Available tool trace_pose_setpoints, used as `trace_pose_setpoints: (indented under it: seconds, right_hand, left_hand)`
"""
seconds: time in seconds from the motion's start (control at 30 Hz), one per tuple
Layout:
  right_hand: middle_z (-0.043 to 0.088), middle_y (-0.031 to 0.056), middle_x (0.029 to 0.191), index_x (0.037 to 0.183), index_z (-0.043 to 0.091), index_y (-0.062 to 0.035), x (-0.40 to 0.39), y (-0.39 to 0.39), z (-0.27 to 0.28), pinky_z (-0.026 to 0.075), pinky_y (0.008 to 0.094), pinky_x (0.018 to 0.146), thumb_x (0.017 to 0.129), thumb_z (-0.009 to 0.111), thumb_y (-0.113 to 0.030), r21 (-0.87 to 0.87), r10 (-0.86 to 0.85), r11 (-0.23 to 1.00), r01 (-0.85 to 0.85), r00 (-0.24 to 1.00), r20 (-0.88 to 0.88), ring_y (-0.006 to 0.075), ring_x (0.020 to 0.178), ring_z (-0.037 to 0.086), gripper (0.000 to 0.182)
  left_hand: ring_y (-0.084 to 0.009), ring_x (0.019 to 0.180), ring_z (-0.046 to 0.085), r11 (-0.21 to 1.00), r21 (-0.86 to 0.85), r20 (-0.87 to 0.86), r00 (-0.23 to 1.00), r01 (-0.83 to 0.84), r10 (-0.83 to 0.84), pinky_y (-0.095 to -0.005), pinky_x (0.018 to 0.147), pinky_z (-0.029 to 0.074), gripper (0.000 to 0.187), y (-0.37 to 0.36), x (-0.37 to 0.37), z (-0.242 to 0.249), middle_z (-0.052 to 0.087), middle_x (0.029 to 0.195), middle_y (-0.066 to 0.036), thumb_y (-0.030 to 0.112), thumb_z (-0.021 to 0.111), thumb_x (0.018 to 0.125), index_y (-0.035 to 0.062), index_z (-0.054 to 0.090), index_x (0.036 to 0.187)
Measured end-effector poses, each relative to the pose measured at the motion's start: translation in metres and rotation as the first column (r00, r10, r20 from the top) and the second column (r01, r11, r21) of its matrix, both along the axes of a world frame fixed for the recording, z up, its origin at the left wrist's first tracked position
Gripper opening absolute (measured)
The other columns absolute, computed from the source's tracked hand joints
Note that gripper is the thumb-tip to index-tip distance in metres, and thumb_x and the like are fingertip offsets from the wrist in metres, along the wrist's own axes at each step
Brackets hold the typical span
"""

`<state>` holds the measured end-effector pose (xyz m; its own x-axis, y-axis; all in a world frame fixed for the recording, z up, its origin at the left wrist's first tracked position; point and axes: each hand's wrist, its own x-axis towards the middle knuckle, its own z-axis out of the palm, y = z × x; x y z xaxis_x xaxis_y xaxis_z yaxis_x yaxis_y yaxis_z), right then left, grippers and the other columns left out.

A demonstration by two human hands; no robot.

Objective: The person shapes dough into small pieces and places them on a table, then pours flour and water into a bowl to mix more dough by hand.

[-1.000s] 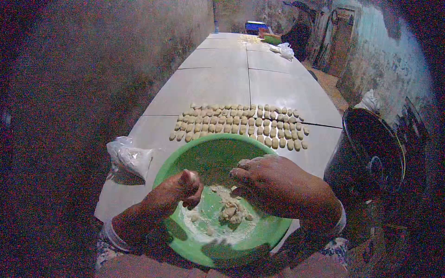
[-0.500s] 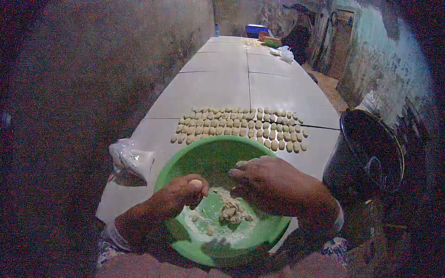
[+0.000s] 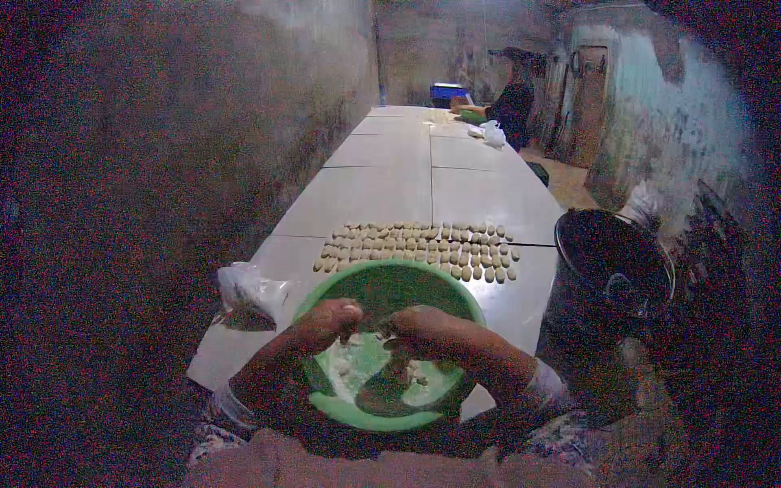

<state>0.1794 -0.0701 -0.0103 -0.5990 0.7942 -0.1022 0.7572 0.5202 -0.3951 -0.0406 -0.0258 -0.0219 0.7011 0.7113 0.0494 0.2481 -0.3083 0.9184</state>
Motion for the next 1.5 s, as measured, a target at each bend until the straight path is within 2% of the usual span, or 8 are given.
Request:
trace_pose_setpoints:
  seconds: [0.43,0.5,0.63,0.97,1.1,1.23,1.27,1.5]
  right_hand:
    - [0.064,0.0156,0.095,0.114,0.056,-0.0024,0.021,-0.052,-0.030,0.049,0.0376,0.073,0.084,0.056,-0.022,-0.390,-0.184,0.913,0.119,0.974,-0.134,0.0237,0.082,0.063,0.037]
    - [0.063,0.0103,0.098,0.109,0.058,-0.0023,0.016,-0.102,-0.005,0.050,0.0336,0.073,0.085,0.057,-0.028,-0.688,-0.659,0.706,-0.165,0.202,-0.725,0.0187,0.084,0.061,0.035]
    - [0.062,0.0112,0.105,0.114,0.055,-0.0011,0.051,-0.046,-0.060,0.050,0.0336,0.083,0.084,0.060,-0.027,-0.580,-0.453,0.775,-0.253,0.419,-0.787,0.0194,0.093,0.060,0.040]
    - [0.060,0.0120,0.104,0.110,0.057,0.0005,0.012,-0.123,0.000,0.045,0.0348,0.086,0.084,0.060,-0.028,-0.560,-0.529,0.788,-0.256,0.184,-0.828,0.0203,0.096,0.058,0.039]
    - [0.061,0.0129,0.104,0.110,0.057,0.0015,0.006,-0.131,0.008,0.046,0.0359,0.086,0.085,0.059,-0.027,-0.615,-0.594,0.779,-0.122,0.173,-0.786,0.0214,0.096,0.059,0.038]
    - [0.062,0.0127,0.101,0.109,0.058,0.0020,0.002,-0.140,0.015,0.047,0.0367,0.084,0.083,0.061,-0.022,-0.627,-0.611,0.754,-0.194,0.144,-0.779,0.0230,0.091,0.060,0.036]
    - [0.062,0.0131,0.101,0.108,0.058,0.0024,0.006,-0.133,0.008,0.048,0.0373,0.083,0.082,0.061,-0.021,-0.625,-0.609,0.758,-0.186,0.143,-0.780,0.0235,0.090,0.061,0.035]
    - [0.062,0.0146,0.099,0.107,0.059,0.0031,0.005,-0.130,0.007,0.049,0.0380,0.081,0.083,0.060,-0.020,-0.646,-0.646,0.732,-0.217,0.081,-0.759,0.0234,0.086,0.061,0.033]
  left_hand:
    - [-0.0351,0.083,0.056,0.808,0.578,-0.322,0.942,0.116,0.095,-0.0442,0.073,0.045,0.022,-0.021,-0.023,-0.031,0.055,0.082,-0.020,0.015,0.042,0.088,-0.0028,0.055,0.091]
    - [-0.0342,0.084,0.056,0.829,0.560,-0.230,0.960,-0.006,0.162,-0.0443,0.073,0.045,0.023,-0.035,-0.024,-0.022,0.056,0.084,-0.020,0.016,0.042,0.088,-0.0027,0.055,0.091]
    - [-0.0316,0.081,0.057,0.870,0.476,-0.453,0.885,0.133,0.112,-0.0437,0.072,0.045,0.029,-0.045,-0.019,0.000,0.056,0.083,-0.020,0.021,0.040,0.092,-0.0034,0.055,0.092]
    - [-0.0244,0.076,0.054,0.962,-0.131,-0.068,0.970,-0.240,0.233,-0.0409,0.071,0.044,0.069,-0.014,-0.024,-0.036,0.057,0.081,-0.015,0.058,0.032,0.092,-0.0063,0.054,0.102]
    - [-0.0163,0.059,0.055,0.910,0.403,-0.143,0.976,-0.096,0.167,-0.0332,0.055,0.047,0.058,-0.022,-0.039,-0.044,0.056,0.067,-0.007,0.053,0.035,0.093,0.0013,0.059,0.084]
    - [-0.0216,0.074,0.053,0.918,0.392,-0.234,0.971,0.056,0.041,-0.0348,0.067,0.045,0.030,-0.029,-0.041,-0.028,0.054,0.078,-0.010,0.025,0.043,0.092,-0.0001,0.055,0.101]
    - [-0.0153,0.068,0.049,0.964,-0.058,-0.124,0.960,-0.259,0.251,-0.0319,0.062,0.043,0.022,-0.031,-0.030,-0.033,0.053,0.077,-0.006,0.021,0.044,0.092,0.0034,0.055,0.101]
    - [-0.0137,0.060,0.047,0.943,0.258,-0.056,0.971,-0.212,0.234,-0.0315,0.056,0.041,0.041,-0.022,-0.027,-0.031,0.052,0.072,-0.007,0.039,0.041,0.096,0.0005,0.055,0.101]
